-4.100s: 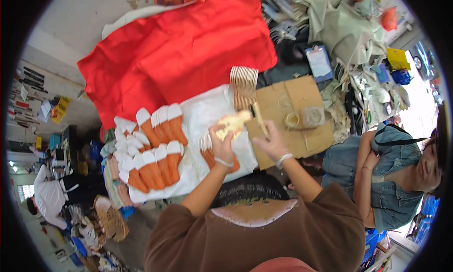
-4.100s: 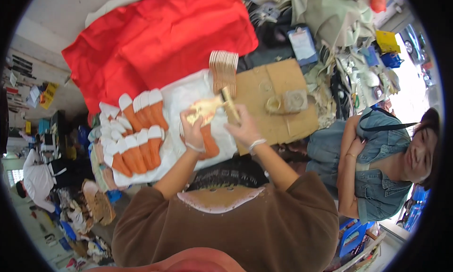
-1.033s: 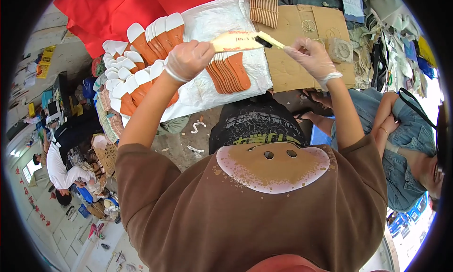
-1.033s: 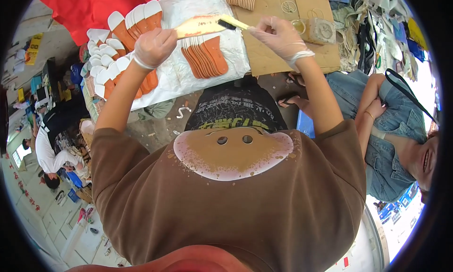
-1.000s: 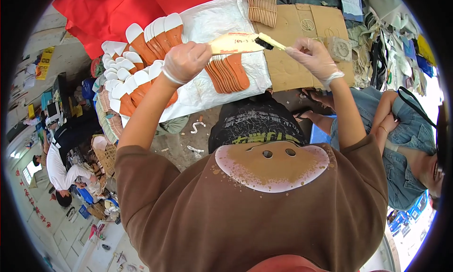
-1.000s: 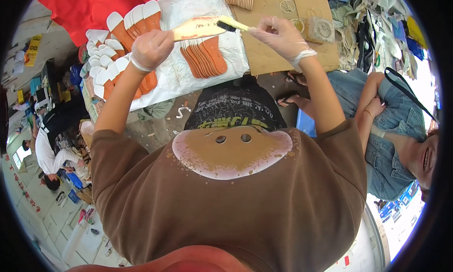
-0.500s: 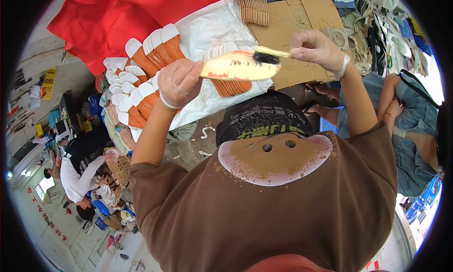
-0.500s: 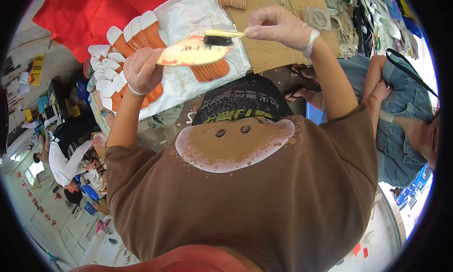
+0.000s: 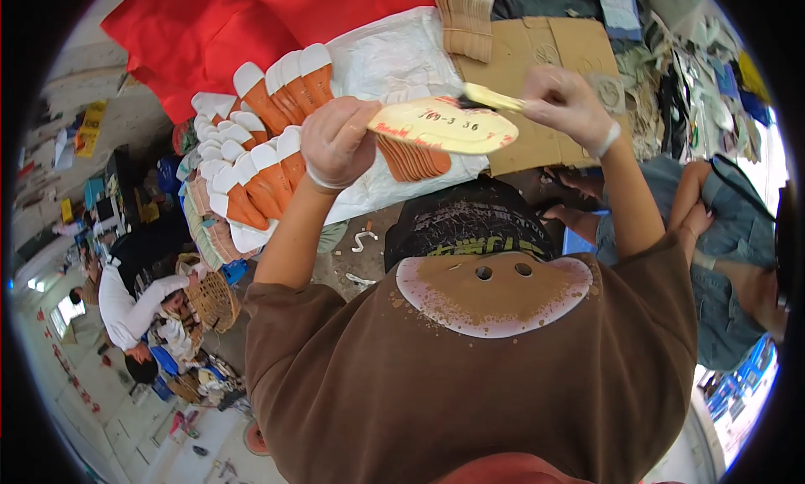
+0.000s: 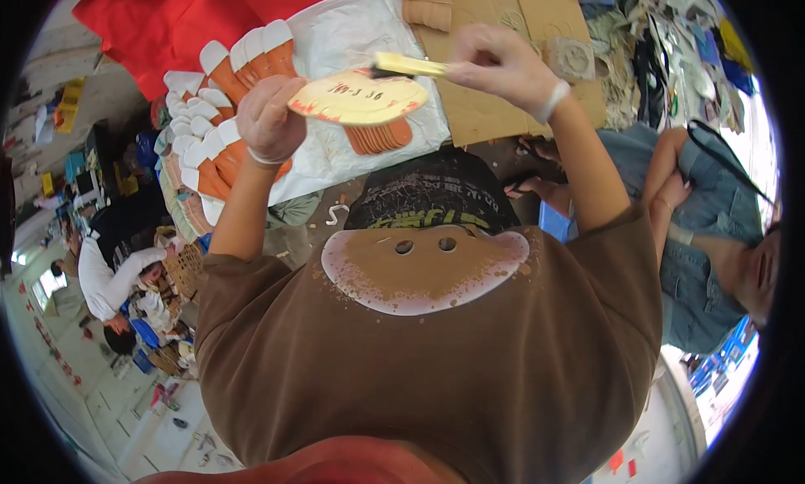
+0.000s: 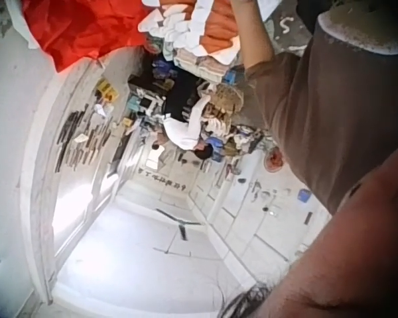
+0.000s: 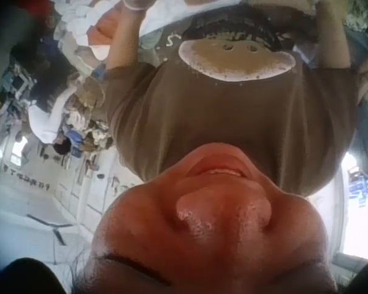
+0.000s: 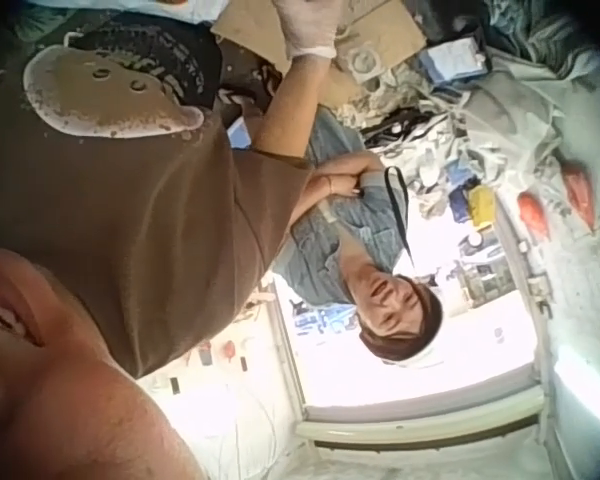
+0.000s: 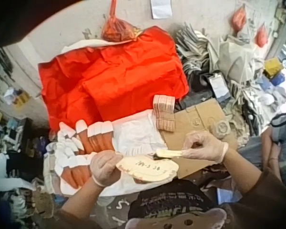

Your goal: Applying adhesive to shoe soles and midsoles using a brush.

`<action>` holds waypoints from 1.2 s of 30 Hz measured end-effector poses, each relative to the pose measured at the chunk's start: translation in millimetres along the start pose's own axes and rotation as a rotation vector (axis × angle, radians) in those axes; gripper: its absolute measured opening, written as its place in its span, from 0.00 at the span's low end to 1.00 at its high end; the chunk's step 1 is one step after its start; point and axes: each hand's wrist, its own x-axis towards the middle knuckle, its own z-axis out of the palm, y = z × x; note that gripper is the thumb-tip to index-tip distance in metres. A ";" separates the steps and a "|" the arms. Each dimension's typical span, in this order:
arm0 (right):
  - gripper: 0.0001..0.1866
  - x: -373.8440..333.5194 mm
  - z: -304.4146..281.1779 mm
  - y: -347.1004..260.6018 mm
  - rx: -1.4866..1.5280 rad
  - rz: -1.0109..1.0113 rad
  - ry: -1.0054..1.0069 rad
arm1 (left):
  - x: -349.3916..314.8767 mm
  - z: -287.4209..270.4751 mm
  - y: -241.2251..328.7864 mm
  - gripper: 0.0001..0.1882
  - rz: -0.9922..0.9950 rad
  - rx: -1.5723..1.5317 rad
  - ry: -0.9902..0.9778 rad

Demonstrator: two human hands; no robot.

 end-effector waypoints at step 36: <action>0.19 -105.3 -12.8 265.7 -0.645 0.891 0.797 | -189.0 105.3 -70.3 0.33 -0.848 0.419 -0.433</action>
